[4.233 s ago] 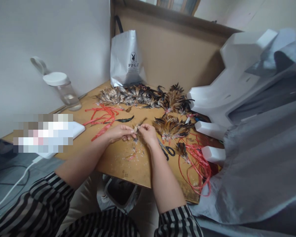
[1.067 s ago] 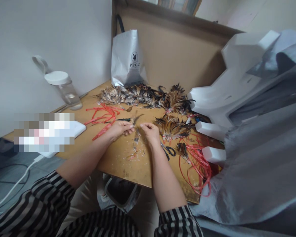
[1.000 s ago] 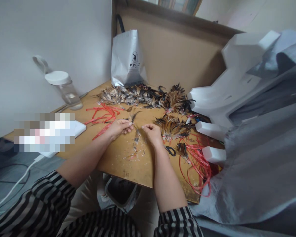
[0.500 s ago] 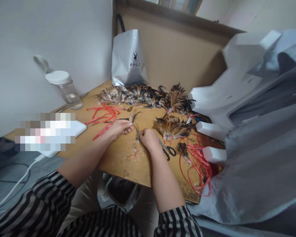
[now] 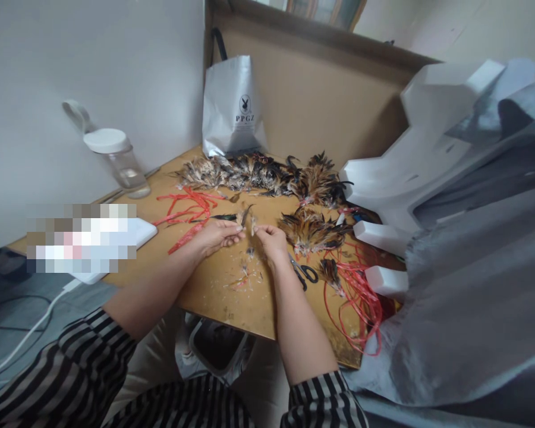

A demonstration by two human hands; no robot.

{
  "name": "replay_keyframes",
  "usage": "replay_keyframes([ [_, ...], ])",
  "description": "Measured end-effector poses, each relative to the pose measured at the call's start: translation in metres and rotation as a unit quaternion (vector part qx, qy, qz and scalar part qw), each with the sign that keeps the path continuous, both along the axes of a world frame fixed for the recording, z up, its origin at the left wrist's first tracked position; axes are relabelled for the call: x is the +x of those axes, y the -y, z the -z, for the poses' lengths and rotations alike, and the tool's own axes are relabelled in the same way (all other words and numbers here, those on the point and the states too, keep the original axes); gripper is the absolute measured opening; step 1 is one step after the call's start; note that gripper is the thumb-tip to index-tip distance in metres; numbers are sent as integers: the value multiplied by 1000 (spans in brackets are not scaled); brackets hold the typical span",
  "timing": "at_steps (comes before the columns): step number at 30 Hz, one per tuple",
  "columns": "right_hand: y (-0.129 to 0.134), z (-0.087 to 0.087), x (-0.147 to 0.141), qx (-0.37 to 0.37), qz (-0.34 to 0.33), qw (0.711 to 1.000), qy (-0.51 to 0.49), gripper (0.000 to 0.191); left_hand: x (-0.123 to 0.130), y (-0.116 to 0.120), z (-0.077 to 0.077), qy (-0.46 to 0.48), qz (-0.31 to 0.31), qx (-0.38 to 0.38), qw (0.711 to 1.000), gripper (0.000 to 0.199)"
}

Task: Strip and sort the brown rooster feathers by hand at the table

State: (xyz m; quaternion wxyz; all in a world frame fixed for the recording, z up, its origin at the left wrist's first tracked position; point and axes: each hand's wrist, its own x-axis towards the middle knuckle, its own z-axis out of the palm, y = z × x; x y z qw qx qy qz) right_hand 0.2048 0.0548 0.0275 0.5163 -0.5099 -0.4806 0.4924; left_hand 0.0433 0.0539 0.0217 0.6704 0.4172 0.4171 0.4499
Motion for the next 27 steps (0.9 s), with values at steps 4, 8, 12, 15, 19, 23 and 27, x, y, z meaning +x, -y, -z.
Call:
replay_keyframes([
  [4,3,3,-11,36,16,999,-4,26,2,0,4,-8,30,8,999,24],
  [8,3,9,-16,56,39,998,9,28,5,2,4,-10,40,5,999,23],
  [12,4,10,-19,91,49,994,45,26,7,3,3,1,39,-5,999,22],
  [15,6,9,-21,108,54,989,81,22,7,3,2,9,36,-12,999,19],
  [19,7,11,-24,103,46,991,75,20,8,3,3,20,32,-15,999,18],
  [23,6,11,-26,65,35,997,14,23,7,2,3,28,29,-14,999,17],
  [27,7,8,-28,27,35,998,-46,25,6,1,3,44,10,-1,999,20],
])
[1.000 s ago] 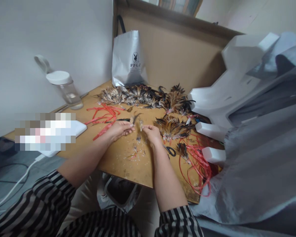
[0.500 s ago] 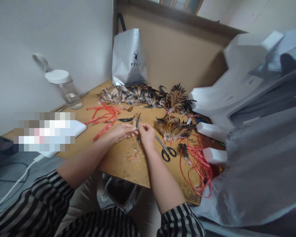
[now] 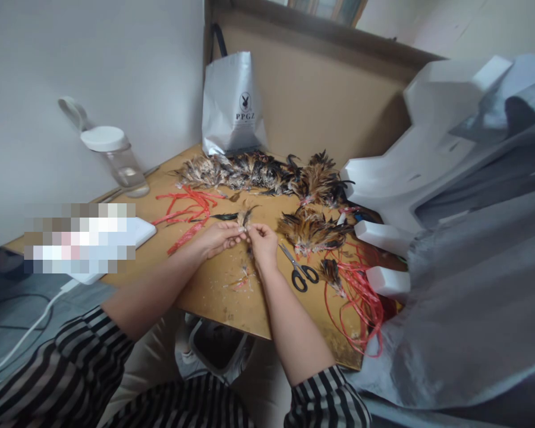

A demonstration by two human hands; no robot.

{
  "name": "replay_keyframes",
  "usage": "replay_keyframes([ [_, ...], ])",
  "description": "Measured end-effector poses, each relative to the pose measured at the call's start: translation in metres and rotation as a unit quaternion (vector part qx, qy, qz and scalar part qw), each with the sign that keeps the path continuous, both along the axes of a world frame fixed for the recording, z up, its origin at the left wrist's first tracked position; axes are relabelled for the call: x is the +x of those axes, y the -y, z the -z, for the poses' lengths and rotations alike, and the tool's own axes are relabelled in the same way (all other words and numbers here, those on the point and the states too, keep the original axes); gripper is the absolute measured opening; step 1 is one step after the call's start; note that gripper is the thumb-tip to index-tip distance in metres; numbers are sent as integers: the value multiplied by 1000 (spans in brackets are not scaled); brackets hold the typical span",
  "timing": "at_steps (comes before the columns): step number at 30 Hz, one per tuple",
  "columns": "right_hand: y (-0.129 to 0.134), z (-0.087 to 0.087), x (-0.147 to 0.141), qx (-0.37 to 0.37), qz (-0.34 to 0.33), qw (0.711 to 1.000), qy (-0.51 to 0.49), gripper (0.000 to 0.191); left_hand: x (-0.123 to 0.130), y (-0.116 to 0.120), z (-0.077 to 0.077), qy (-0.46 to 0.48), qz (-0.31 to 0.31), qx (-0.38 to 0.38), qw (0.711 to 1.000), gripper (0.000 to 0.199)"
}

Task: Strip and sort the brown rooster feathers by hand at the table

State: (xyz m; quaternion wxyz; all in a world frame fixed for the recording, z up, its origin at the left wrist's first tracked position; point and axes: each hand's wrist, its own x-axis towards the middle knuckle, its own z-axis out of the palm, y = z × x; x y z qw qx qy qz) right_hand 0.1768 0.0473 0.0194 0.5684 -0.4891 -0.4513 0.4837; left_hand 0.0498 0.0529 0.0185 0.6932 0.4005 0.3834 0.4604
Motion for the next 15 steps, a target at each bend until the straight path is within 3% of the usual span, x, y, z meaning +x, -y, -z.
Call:
replay_keyframes([
  [6,0,0,1,-28,-23,997,-73,26,-1,-4,3,-6,-34,44,998,21],
  [15,-2,2,2,-30,-18,997,-63,28,2,-2,0,-91,-54,81,991,19],
])
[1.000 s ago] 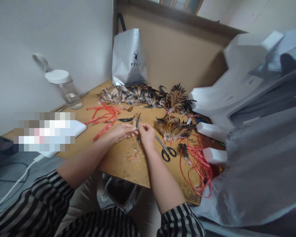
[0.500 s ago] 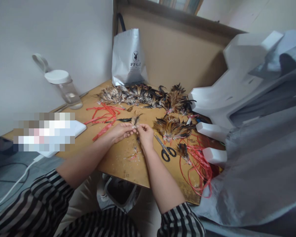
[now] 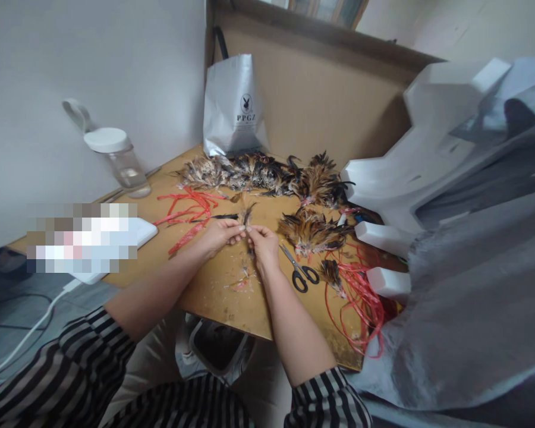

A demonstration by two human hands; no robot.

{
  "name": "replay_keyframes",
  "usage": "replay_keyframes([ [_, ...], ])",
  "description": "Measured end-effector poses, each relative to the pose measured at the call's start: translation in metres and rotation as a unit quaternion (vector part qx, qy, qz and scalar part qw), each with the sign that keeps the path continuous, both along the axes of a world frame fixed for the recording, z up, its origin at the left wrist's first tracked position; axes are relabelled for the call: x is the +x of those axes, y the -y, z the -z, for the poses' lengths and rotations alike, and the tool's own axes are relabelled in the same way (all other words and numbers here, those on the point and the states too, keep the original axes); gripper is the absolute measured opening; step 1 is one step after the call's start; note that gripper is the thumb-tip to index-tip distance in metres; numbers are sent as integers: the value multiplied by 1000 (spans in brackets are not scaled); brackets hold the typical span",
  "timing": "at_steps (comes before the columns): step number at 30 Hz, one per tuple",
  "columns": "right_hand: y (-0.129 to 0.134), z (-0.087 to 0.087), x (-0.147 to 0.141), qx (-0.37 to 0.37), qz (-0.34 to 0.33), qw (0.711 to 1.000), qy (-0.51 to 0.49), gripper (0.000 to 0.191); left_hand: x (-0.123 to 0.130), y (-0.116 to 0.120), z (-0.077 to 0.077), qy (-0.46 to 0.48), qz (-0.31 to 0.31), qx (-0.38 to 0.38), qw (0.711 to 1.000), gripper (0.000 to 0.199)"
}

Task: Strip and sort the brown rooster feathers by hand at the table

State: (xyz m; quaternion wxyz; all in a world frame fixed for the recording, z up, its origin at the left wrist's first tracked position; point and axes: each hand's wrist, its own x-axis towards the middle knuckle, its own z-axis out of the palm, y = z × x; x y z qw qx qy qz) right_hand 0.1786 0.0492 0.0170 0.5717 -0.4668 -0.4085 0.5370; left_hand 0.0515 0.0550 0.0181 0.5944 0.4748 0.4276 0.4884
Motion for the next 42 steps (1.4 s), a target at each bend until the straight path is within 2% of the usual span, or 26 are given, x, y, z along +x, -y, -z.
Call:
replay_keyframes([
  [6,-1,1,0,-18,-40,999,-32,29,1,1,1,46,6,-27,999,20],
  [12,-1,-4,9,-39,-157,984,-76,32,-3,3,1,93,82,-44,991,22],
  [14,0,-6,12,-40,-175,981,-79,31,-4,3,0,98,95,-43,990,23],
  [21,1,-9,13,-37,-180,975,-125,26,-4,2,4,137,109,-63,983,20],
  [28,0,-5,10,-74,-177,970,-149,27,-2,0,7,159,100,-72,980,21],
  [35,-1,-7,11,-34,-154,982,-101,24,-4,2,1,91,74,-68,991,20],
  [42,-2,-10,12,-27,-124,990,-64,25,-7,1,2,42,99,-31,994,22],
])
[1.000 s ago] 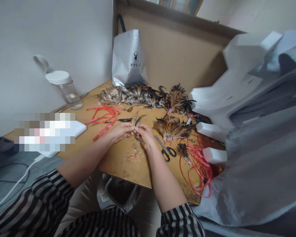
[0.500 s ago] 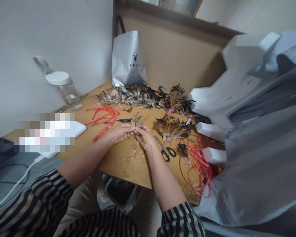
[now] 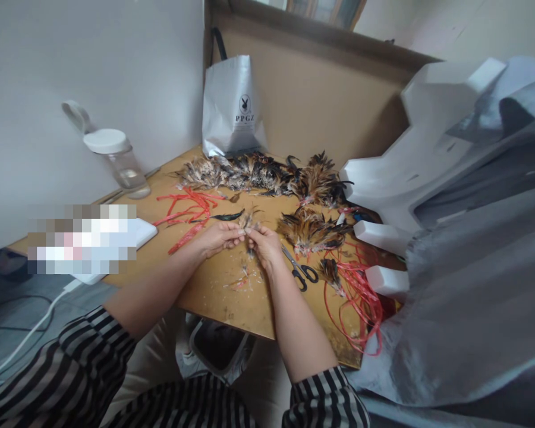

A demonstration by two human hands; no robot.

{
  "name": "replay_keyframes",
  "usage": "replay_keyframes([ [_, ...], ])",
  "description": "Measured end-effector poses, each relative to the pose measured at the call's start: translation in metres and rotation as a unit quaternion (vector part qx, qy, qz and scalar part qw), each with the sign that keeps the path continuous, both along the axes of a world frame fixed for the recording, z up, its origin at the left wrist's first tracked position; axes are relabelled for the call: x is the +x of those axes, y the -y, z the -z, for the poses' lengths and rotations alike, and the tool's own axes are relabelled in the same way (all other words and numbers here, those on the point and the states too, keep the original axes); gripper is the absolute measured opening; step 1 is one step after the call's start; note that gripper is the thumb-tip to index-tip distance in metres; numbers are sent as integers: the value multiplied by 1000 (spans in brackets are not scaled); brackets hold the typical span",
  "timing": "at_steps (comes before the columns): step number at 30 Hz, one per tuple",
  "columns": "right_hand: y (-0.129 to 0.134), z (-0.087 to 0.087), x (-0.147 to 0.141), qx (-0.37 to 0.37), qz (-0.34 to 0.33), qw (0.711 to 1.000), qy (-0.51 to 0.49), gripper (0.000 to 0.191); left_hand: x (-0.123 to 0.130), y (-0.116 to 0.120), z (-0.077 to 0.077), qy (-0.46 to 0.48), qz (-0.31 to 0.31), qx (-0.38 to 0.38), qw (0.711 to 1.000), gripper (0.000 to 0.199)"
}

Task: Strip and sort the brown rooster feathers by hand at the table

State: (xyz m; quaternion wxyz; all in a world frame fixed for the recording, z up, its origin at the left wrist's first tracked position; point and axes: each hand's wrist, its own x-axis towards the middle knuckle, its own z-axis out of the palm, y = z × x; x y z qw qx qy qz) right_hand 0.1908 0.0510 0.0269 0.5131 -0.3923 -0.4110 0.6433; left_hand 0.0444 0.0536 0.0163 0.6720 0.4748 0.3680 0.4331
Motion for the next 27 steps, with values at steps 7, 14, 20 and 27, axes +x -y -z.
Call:
replay_keyframes([
  [7,-1,6,-1,21,39,998,39,28,2,1,-1,-22,4,-2,1000,21],
  [14,0,-1,8,30,-34,997,64,24,-2,0,-1,-46,46,20,998,24],
  [20,1,0,5,25,6,999,43,25,1,2,-4,-17,25,-5,1000,24],
  [27,0,10,-5,1,71,997,25,27,5,2,-3,0,-30,-15,999,22],
])
